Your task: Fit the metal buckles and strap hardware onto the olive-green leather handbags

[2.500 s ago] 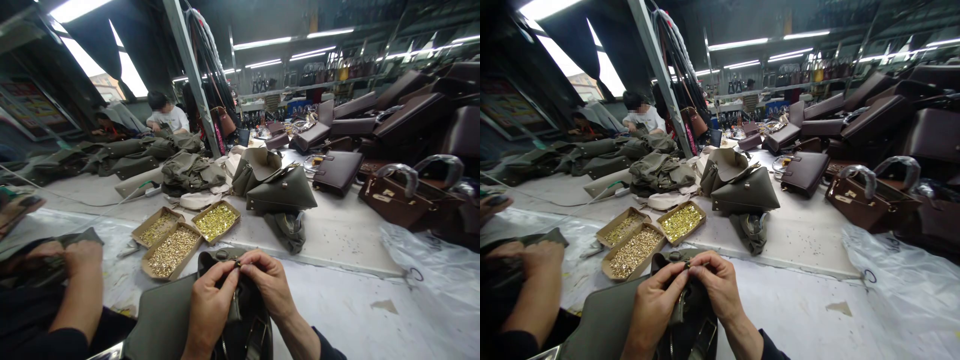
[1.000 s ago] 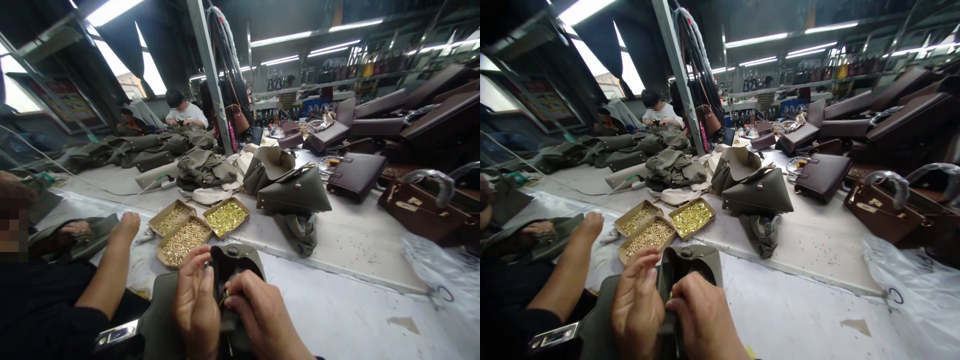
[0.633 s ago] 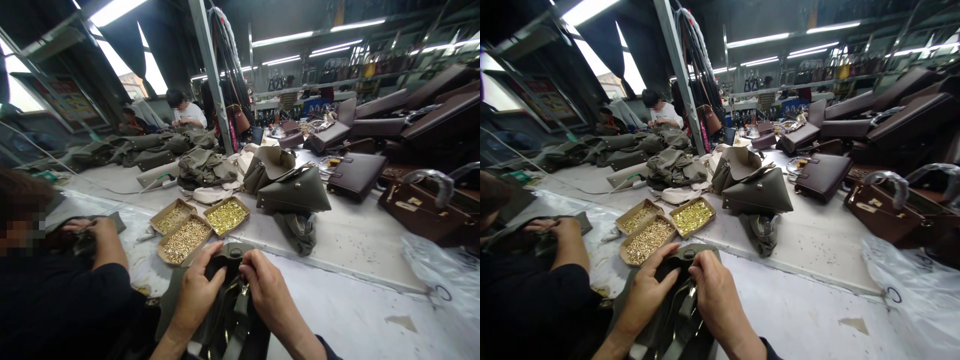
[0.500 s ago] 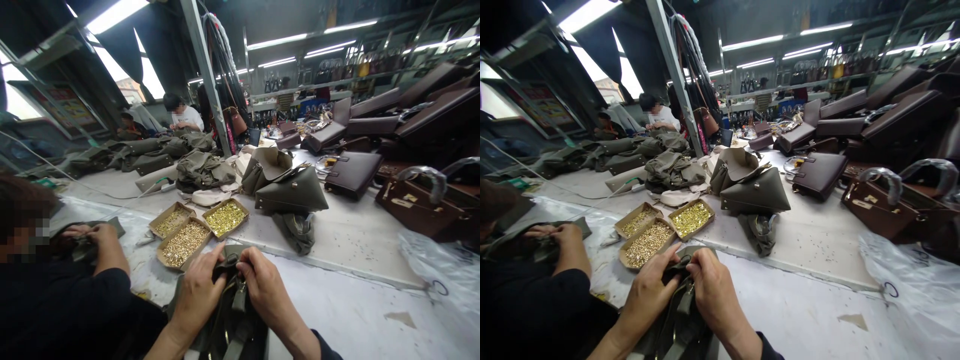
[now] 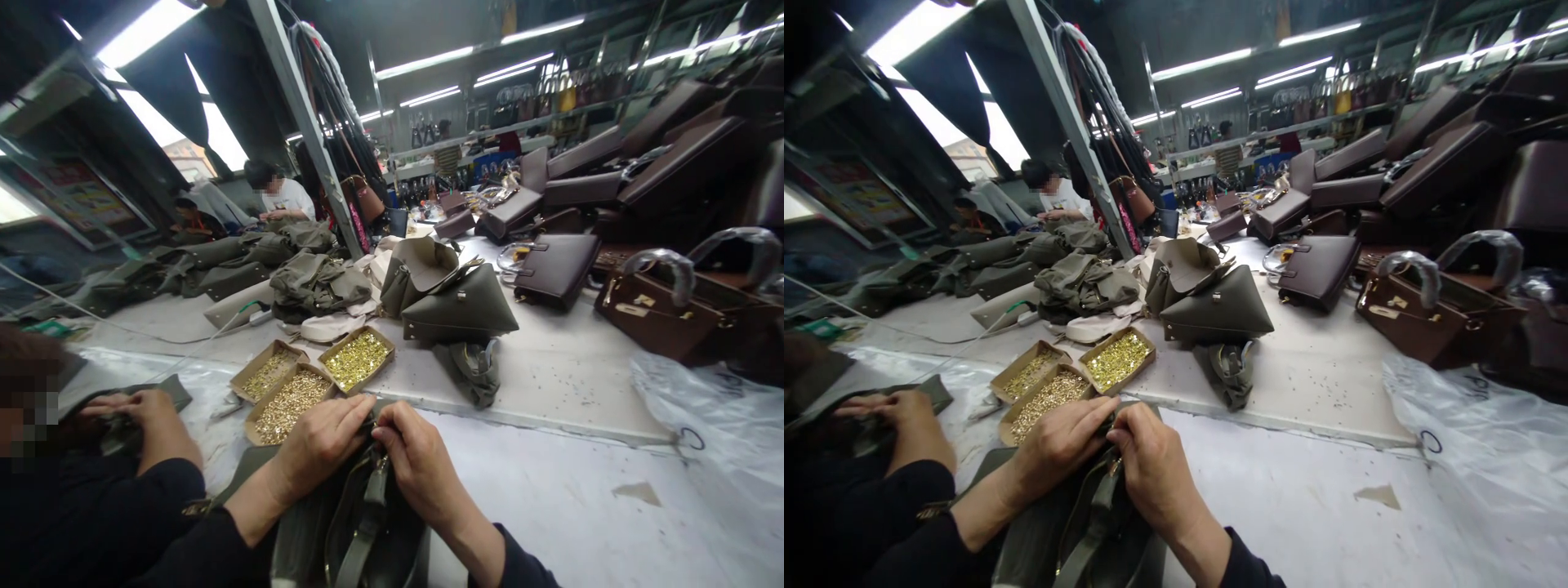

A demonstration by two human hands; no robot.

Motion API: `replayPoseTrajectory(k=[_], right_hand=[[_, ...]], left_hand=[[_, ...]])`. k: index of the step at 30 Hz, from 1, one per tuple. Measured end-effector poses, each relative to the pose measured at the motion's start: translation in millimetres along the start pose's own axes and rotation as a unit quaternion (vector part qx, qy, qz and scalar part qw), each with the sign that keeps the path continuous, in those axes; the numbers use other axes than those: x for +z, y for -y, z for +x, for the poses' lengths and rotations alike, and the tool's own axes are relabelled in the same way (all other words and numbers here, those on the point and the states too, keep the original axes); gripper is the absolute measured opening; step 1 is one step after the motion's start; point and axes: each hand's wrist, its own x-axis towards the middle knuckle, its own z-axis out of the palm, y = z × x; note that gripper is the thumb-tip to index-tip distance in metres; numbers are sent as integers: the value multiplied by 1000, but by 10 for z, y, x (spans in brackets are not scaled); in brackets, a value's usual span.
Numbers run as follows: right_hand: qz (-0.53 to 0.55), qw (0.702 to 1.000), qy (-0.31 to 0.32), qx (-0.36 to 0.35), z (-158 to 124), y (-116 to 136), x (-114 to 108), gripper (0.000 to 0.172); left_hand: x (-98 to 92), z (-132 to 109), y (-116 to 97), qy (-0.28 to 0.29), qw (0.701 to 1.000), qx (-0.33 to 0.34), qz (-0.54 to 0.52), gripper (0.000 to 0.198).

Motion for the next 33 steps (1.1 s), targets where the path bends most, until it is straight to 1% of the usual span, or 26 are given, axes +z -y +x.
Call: replayPoseTrajectory(k=[4,6,8,10,11,13,15,16,18,21,23,26,31,33], right_hand=[[21,999,-31,-6,4,-67,7,9],[45,998,-40,-3,14,-89,-7,8],[79,996,-46,8,29,-64,-39,7],[119,992,-42,18,44,21,-75,8],[137,990,-30,16,50,77,-89,9],[151,988,16,2,57,182,-98,11],[131,990,56,-3,54,227,-85,14],[113,992,60,3,49,218,-75,15],[75,996,48,16,31,151,-61,15],[37,999,32,15,0,20,-76,13],[21,999,27,11,-11,-34,-102,13],[0,1000,16,5,-11,-66,-123,14],[-21,1000,5,-21,-22,-111,-61,16],[-53,998,-9,-45,-31,-129,-29,15]], left_hand=[[-55,35,21,39,998,15,-46,38],[-58,59,5,48,997,3,-67,39],[-59,96,-33,57,993,-43,-98,37],[-76,156,-78,73,979,-132,-139,33],[-92,192,-96,87,965,-186,-161,31],[-130,263,-111,106,931,-285,-202,29],[-157,311,-99,102,899,-348,-245,30],[-162,320,-87,94,884,-370,-269,29],[-150,309,-66,81,851,-412,-315,26],[-97,252,-65,71,795,-473,-372,23],[-58,223,-76,65,767,-491,-408,24],[-26,220,-83,68,738,-494,-455,26],[-23,267,-76,92,714,-510,-472,32],[-12,276,-75,100,705,-514,-479,33]])
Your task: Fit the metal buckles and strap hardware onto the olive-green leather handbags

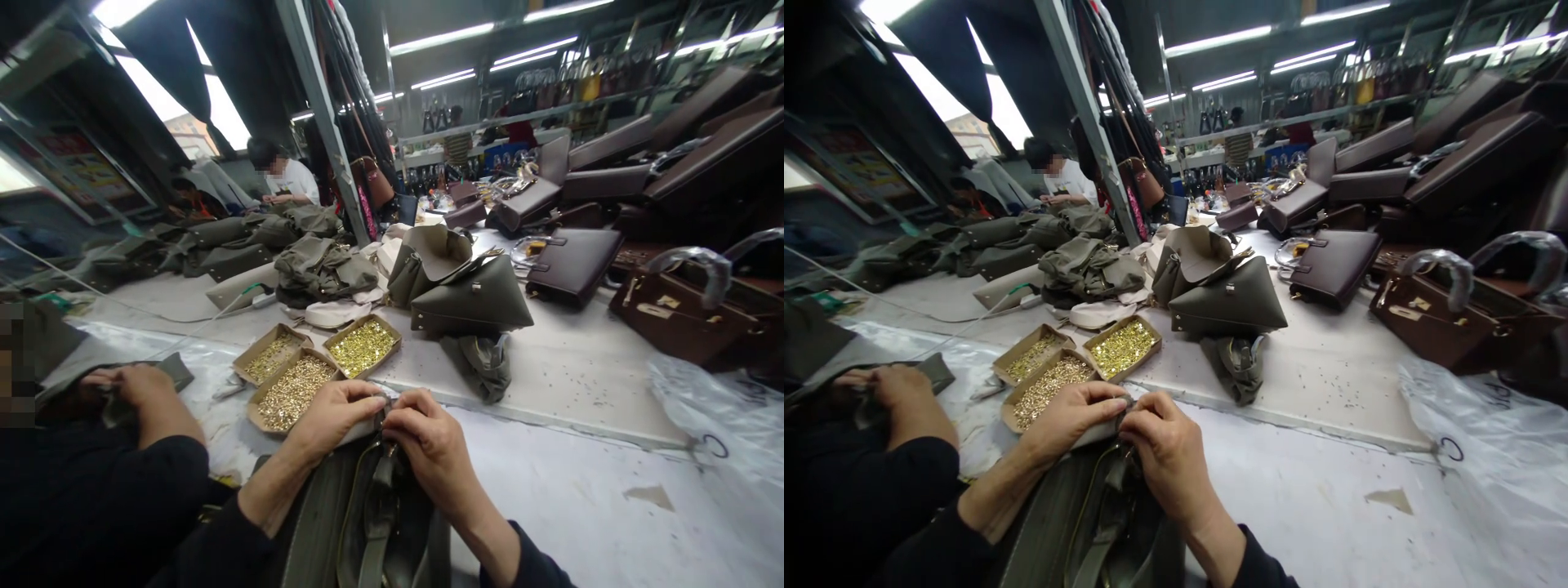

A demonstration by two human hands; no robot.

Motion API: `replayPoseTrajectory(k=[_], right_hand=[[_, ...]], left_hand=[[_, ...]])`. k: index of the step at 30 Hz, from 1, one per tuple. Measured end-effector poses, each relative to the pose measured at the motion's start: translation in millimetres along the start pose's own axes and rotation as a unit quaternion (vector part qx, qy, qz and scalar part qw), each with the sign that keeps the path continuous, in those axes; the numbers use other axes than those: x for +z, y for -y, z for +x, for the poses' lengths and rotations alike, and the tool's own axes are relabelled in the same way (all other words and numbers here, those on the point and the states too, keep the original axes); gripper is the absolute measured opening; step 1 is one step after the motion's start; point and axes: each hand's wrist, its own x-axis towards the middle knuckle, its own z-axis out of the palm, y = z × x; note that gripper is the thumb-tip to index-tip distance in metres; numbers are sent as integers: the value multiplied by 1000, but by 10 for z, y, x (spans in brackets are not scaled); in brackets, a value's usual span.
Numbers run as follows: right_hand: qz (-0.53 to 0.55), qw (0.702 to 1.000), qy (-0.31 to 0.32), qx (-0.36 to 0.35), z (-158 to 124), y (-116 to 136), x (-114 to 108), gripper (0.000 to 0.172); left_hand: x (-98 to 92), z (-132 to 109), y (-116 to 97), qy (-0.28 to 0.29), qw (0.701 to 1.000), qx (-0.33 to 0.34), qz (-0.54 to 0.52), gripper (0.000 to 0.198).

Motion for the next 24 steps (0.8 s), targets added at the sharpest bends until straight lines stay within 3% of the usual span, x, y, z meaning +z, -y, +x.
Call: replayPoseTrajectory(k=[5,24], right_hand=[[-92,993,-42,-52,-21,-29,46,12],[-83,994,-49,-42,-62,-182,83,12]], left_hand=[[12,47,78,2,1000,-8,-18,33],[131,0,112,-35,998,7,-59,29]])
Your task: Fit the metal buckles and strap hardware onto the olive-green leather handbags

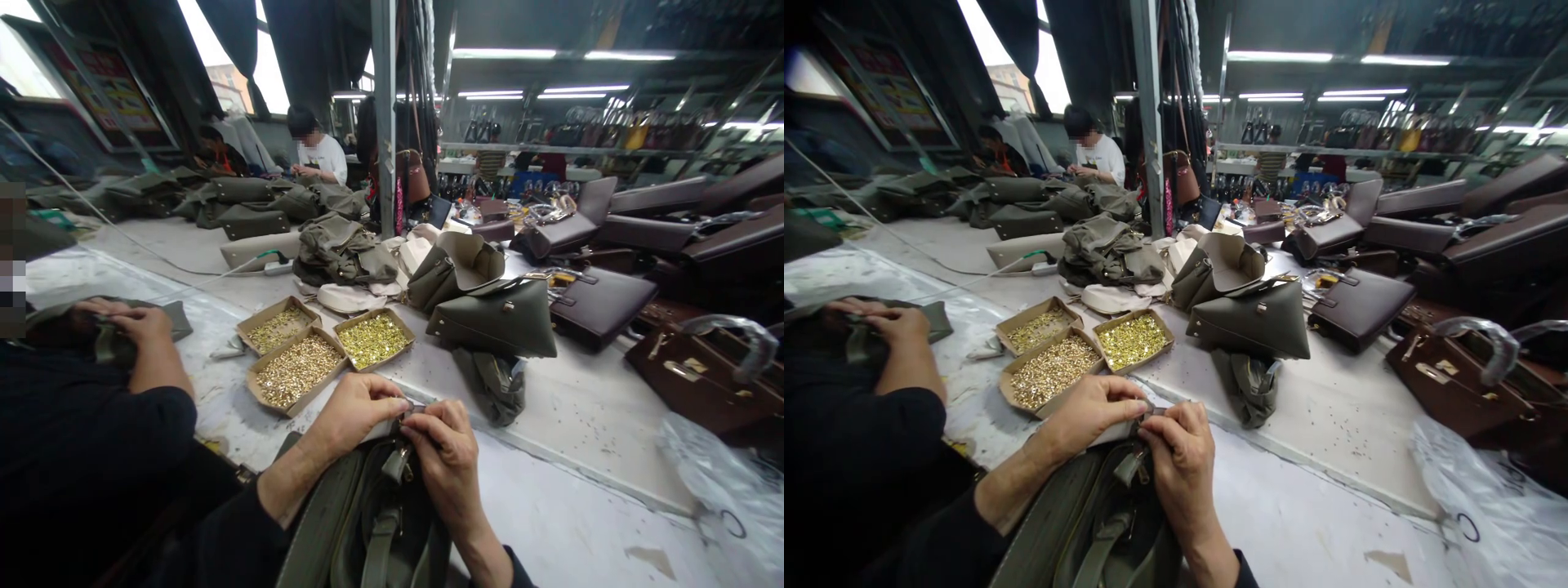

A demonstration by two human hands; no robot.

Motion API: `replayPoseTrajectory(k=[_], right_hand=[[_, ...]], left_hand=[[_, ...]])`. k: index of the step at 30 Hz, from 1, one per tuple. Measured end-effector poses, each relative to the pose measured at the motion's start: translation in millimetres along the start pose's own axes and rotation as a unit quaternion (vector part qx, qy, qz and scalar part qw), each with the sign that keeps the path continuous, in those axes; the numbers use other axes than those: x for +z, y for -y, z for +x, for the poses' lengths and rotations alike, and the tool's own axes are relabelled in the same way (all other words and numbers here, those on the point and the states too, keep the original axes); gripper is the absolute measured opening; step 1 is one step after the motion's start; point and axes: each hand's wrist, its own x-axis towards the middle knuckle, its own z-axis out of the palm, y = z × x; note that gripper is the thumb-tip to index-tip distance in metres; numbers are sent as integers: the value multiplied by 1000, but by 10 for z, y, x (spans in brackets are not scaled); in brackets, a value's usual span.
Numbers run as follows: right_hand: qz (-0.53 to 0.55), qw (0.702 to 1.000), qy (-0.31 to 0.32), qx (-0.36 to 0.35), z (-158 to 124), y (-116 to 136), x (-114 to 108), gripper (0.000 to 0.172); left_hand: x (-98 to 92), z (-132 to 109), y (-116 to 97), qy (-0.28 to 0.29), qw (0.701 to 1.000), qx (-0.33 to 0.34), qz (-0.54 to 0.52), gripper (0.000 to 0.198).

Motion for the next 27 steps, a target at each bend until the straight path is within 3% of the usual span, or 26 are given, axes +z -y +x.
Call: replayPoseTrajectory(k=[16,27], right_hand=[[-18,1000,-5,-8,12,65,22,14],[8,997,19,78,71,110,-30,14]], left_hand=[[2,-13,10,-11,1000,-7,-9,31],[43,-40,-18,-22,1000,12,5,28]])
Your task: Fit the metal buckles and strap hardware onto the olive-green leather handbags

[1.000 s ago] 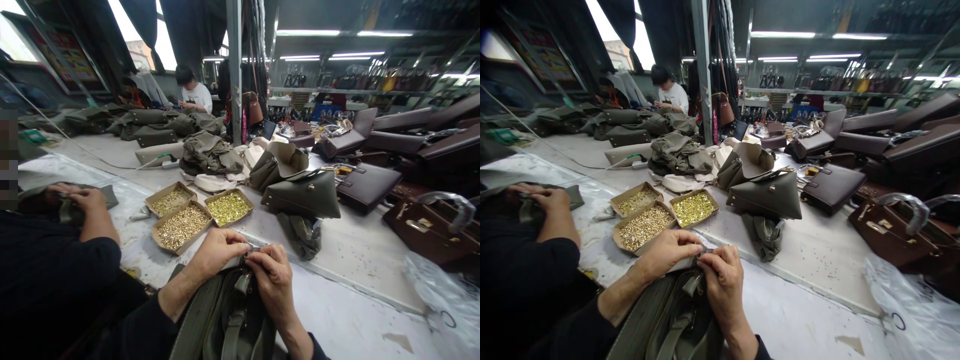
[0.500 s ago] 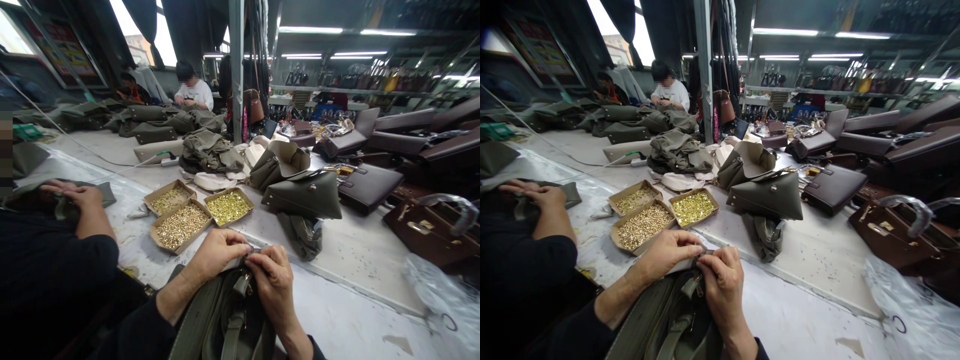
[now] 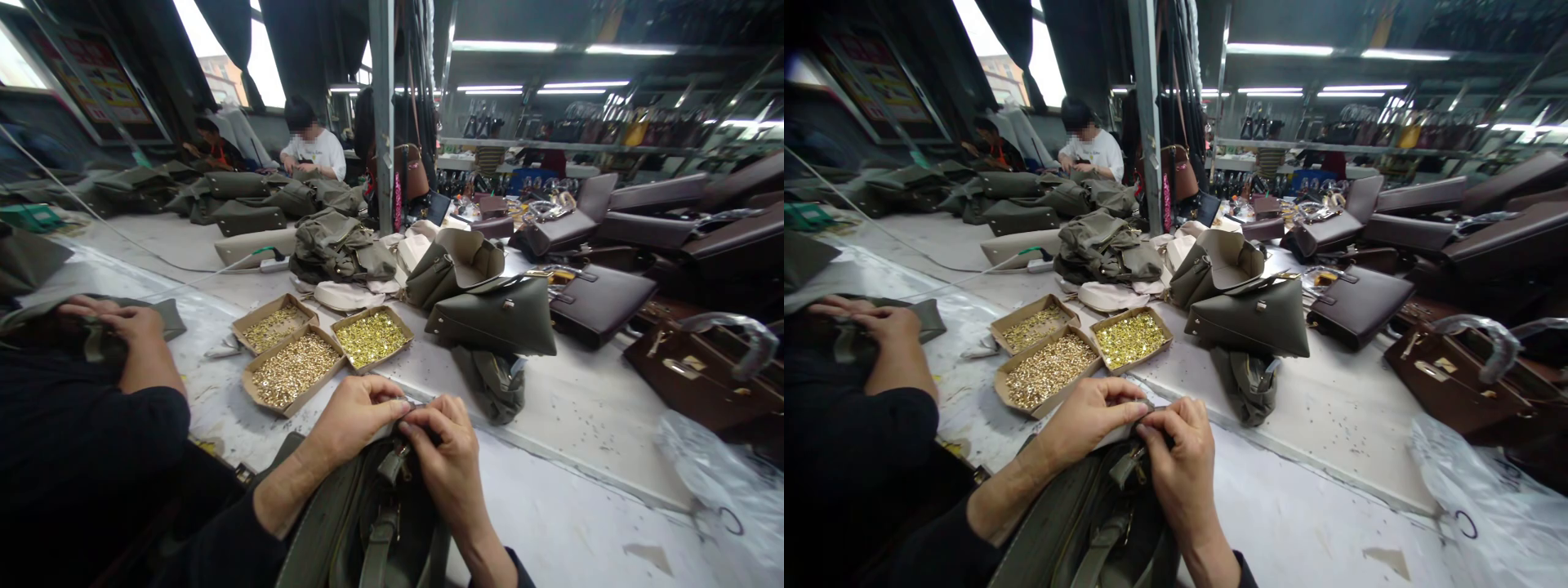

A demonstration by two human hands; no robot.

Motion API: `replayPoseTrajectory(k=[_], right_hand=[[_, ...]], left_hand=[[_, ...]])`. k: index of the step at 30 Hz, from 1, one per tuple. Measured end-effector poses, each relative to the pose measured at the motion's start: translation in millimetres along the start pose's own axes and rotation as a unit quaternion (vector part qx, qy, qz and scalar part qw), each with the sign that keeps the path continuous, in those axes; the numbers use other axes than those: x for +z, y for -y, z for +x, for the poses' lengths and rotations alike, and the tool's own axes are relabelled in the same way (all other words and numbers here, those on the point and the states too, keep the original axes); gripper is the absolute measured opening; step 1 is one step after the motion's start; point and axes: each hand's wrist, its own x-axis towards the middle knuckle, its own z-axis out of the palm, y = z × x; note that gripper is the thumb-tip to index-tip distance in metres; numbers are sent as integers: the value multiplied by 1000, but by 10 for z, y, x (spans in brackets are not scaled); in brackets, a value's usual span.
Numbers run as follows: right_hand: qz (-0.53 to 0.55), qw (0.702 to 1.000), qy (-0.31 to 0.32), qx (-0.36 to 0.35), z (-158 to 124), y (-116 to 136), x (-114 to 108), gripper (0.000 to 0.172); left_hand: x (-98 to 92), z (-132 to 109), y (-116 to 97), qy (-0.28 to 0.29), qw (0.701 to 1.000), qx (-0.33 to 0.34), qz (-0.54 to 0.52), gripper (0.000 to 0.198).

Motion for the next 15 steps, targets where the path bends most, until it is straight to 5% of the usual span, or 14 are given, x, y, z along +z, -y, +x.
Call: replayPoseTrajectory(k=[15], right_hand=[[76,994,-18,78,25,-21,14,12]], left_hand=[[18,42,-13,1,1000,7,9,28]])
